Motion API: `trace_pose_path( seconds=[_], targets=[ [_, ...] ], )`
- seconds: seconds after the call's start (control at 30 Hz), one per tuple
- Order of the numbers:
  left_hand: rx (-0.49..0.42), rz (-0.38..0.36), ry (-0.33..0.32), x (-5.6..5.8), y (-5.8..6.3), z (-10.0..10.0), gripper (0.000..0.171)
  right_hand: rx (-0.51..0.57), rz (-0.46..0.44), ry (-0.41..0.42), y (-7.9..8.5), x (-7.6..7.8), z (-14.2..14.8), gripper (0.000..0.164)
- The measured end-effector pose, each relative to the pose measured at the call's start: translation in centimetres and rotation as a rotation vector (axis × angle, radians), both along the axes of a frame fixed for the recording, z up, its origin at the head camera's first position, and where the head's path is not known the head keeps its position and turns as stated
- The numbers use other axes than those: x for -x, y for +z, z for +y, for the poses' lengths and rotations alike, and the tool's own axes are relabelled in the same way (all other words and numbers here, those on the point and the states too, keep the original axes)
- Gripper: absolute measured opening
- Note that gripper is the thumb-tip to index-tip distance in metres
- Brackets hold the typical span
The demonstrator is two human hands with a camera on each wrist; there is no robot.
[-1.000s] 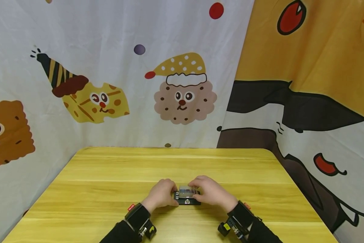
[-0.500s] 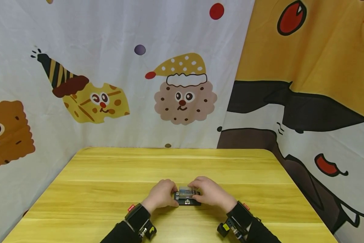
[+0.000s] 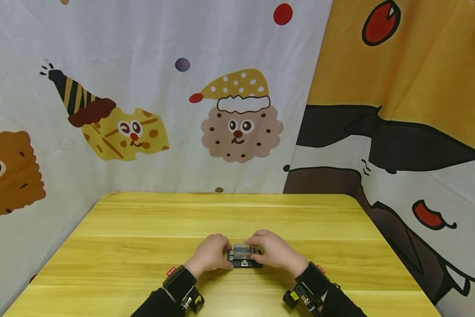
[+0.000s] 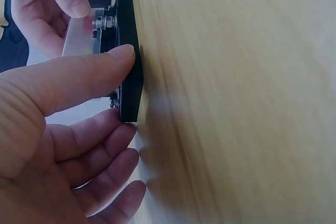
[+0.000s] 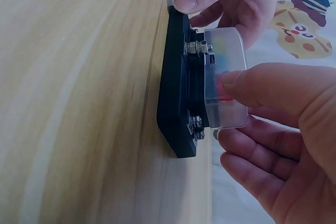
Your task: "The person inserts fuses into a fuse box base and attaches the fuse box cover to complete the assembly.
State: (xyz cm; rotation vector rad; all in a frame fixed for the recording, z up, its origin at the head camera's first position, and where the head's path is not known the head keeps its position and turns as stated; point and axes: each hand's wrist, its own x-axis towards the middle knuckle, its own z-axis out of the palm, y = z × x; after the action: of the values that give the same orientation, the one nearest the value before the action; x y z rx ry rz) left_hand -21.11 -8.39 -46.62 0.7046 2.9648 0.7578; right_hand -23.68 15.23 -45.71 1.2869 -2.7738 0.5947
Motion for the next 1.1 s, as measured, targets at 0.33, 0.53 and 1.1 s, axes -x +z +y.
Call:
trace_pose_path(
  seconds=[0.33,0.53,1.1],
  targets=[
    [0.009,-0.002,0.001,0.5,-0.21,-0.09,0.041,-0.004,0.018,0.001,0.16,0.24,-0.07,0.035],
    [0.003,-0.004,0.001,0.79,-0.2,-0.23,0.042,-0.002,0.005,-0.005,0.21,0.3,-0.24,0.034],
    [-0.197,0.025,-0.004,0.75,0.38,0.05,0.041,-0.005,-0.017,-0.009,0.36,0.13,-0.26,0.035]
  ],
)
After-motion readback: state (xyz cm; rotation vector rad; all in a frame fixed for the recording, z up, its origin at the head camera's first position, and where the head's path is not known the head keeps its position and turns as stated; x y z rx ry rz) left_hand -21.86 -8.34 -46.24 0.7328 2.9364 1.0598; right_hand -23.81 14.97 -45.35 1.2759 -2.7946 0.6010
